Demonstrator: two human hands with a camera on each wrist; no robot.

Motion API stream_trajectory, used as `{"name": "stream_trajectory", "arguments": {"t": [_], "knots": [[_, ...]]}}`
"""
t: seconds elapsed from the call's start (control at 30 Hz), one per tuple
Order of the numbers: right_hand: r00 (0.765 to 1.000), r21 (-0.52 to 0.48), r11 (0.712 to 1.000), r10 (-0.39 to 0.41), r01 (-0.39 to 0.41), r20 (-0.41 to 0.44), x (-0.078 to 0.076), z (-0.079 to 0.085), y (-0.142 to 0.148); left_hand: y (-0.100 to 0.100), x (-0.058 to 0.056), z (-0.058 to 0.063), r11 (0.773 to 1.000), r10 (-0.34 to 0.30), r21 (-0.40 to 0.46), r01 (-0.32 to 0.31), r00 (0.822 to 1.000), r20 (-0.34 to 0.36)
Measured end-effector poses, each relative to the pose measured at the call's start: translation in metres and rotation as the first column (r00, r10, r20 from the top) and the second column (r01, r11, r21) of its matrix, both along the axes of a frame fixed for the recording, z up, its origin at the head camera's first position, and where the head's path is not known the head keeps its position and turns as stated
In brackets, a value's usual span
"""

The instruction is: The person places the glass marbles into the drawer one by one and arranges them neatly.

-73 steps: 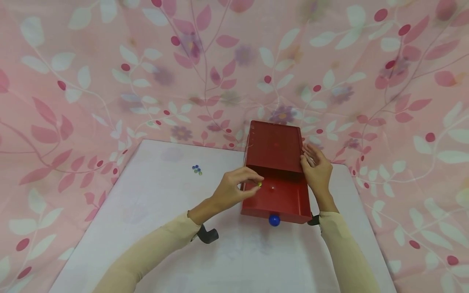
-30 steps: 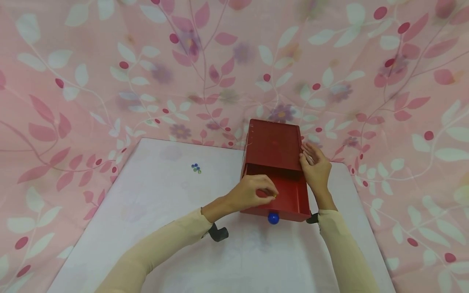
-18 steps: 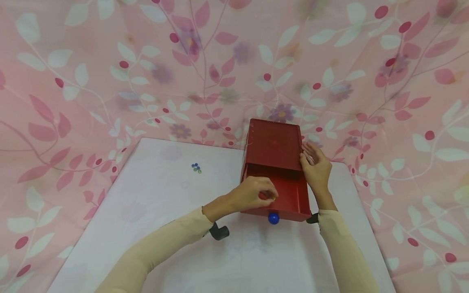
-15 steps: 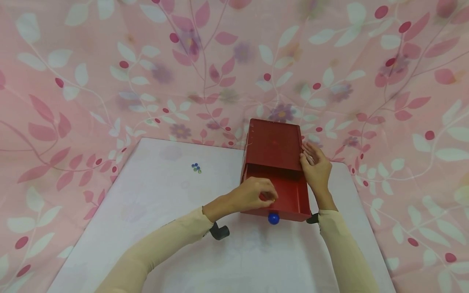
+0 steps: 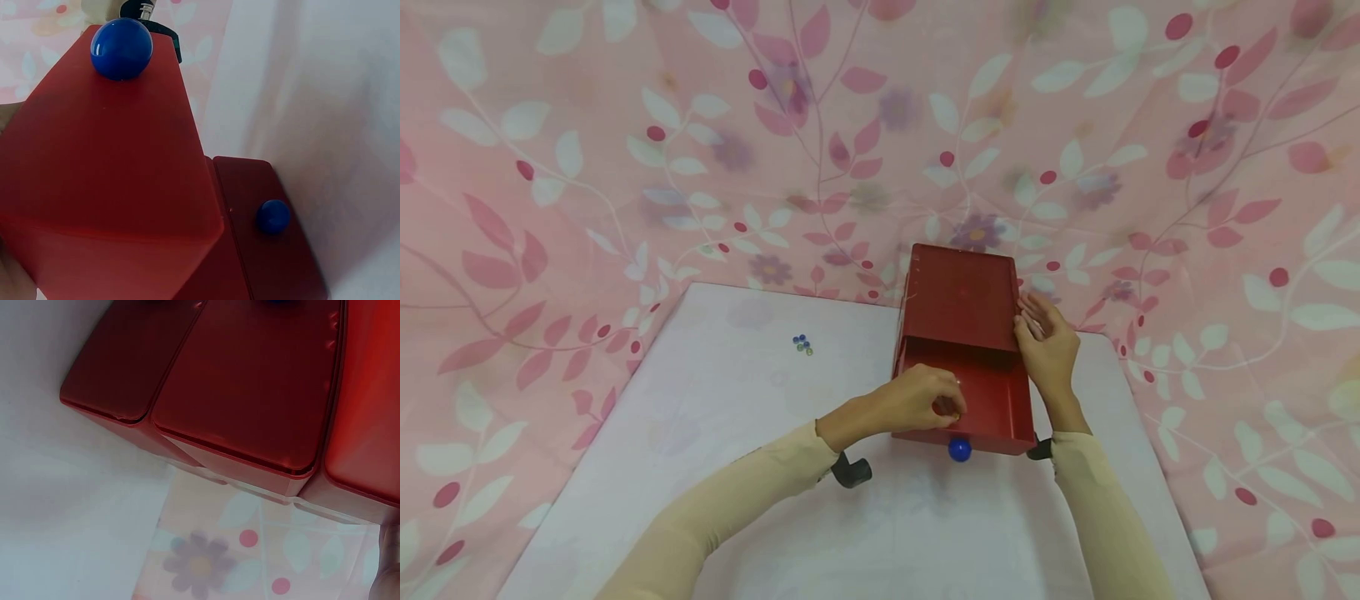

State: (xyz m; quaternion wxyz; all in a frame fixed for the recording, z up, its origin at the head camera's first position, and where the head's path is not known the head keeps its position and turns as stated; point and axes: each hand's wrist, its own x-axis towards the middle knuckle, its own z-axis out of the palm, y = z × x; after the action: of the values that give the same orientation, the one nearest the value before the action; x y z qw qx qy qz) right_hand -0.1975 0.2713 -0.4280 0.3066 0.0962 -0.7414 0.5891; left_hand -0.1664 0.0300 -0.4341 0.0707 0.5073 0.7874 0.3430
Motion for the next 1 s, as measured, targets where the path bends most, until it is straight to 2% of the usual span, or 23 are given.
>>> {"name": "stream_trajectory", "arguments": {"t": [0.23,0.77,1.0], "knots": [[1.000,-0.007,1.000,0.002,-0.002,0.011,-0.0003,0.0003,-0.0007,0.0004,-0.0007,-0.0007,1.000,-0.010,0.024,0.010,1.000,0.004],[1.000,-0.032,0.999,0.002,-0.001,0.022,-0.0013,0.0003,-0.0001,0.0003,-0.0016,-0.0015,0.999,0.009,0.037,-0.008,1.000,-0.029],[1.000,-0.030,1.000,-0.001,0.002,0.021,-0.0020,-0.0002,0.0003,-0.0012,-0.0023,-0.0020,0.995,0.012,0.099,-0.010,1.000,-0.022]]}}
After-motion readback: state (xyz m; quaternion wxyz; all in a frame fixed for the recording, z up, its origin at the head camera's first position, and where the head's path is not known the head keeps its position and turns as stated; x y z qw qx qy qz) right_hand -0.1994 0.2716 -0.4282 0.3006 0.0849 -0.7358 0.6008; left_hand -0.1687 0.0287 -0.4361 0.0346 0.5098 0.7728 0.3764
